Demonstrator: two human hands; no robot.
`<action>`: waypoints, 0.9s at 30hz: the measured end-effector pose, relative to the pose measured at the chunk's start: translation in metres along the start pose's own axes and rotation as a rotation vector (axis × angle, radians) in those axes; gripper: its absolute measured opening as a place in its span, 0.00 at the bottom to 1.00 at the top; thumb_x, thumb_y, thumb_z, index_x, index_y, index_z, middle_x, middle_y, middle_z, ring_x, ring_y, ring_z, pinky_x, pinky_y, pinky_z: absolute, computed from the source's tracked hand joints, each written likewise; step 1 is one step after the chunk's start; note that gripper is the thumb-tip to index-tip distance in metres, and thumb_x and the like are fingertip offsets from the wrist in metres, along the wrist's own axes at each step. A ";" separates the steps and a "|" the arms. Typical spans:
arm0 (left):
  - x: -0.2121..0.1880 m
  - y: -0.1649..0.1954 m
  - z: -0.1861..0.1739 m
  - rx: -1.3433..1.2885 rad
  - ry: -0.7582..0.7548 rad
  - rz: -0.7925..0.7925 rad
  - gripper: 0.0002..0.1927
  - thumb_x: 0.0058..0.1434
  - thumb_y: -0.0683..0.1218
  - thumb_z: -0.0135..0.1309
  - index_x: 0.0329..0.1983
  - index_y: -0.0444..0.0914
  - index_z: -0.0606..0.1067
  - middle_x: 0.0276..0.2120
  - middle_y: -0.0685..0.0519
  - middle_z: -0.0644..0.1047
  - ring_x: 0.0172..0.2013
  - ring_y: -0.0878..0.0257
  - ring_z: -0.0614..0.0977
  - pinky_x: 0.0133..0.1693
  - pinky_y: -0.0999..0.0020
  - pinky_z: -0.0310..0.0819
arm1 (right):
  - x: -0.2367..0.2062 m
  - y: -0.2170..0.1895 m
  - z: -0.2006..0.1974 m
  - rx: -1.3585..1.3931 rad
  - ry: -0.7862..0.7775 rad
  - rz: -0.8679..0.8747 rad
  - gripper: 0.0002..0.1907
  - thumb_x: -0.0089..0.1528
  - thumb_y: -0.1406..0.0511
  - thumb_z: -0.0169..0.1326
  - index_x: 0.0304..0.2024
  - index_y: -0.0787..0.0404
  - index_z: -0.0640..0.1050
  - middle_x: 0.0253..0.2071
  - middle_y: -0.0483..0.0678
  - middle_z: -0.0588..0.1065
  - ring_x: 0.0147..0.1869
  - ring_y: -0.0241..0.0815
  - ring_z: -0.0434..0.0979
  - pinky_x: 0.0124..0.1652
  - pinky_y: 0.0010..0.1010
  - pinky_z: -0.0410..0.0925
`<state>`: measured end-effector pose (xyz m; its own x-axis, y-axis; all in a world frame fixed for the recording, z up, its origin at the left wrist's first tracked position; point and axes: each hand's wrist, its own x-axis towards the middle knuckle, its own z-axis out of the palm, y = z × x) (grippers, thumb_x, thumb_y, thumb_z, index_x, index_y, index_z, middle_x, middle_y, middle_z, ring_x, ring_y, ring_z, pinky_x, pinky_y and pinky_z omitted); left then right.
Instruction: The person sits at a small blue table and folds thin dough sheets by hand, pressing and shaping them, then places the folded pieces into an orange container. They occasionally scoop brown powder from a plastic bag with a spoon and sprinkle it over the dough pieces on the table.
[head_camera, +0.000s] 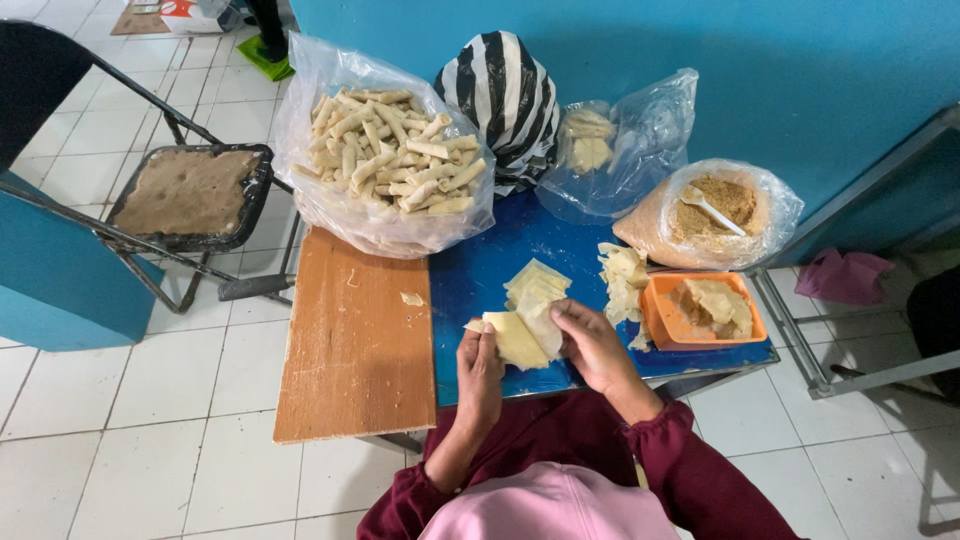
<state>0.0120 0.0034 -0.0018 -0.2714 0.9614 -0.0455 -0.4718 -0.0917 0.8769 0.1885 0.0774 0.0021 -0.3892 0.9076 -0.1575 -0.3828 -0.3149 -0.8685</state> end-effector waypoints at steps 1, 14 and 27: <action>-0.001 0.003 -0.001 -0.008 0.005 0.004 0.13 0.76 0.50 0.41 0.40 0.40 0.71 0.25 0.62 0.67 0.23 0.76 0.64 0.23 0.77 0.56 | 0.002 -0.003 -0.002 0.002 0.034 -0.001 0.05 0.66 0.63 0.55 0.41 0.58 0.78 0.35 0.42 0.76 0.36 0.33 0.77 0.34 0.27 0.72; -0.007 0.043 -0.022 -0.114 0.064 0.119 0.14 0.73 0.47 0.49 0.54 0.33 0.71 0.37 0.55 0.76 0.33 0.72 0.72 0.36 0.77 0.65 | -0.038 -0.005 0.020 -1.436 0.065 -0.908 0.04 0.60 0.74 0.61 0.38 0.65 0.80 0.40 0.52 0.80 0.43 0.47 0.79 0.40 0.35 0.73; -0.009 0.036 -0.012 -0.079 0.045 0.095 0.14 0.75 0.48 0.44 0.53 0.32 0.72 0.43 0.50 0.77 0.41 0.65 0.75 0.45 0.72 0.69 | -0.057 -0.010 0.027 -1.406 -0.052 -0.850 0.09 0.58 0.72 0.61 0.41 0.64 0.81 0.45 0.48 0.81 0.48 0.48 0.80 0.47 0.39 0.71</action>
<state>-0.0124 -0.0118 0.0250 -0.3545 0.9349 0.0135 -0.5061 -0.2040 0.8380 0.1915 0.0210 0.0326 -0.5148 0.6591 0.5482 0.5155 0.7489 -0.4164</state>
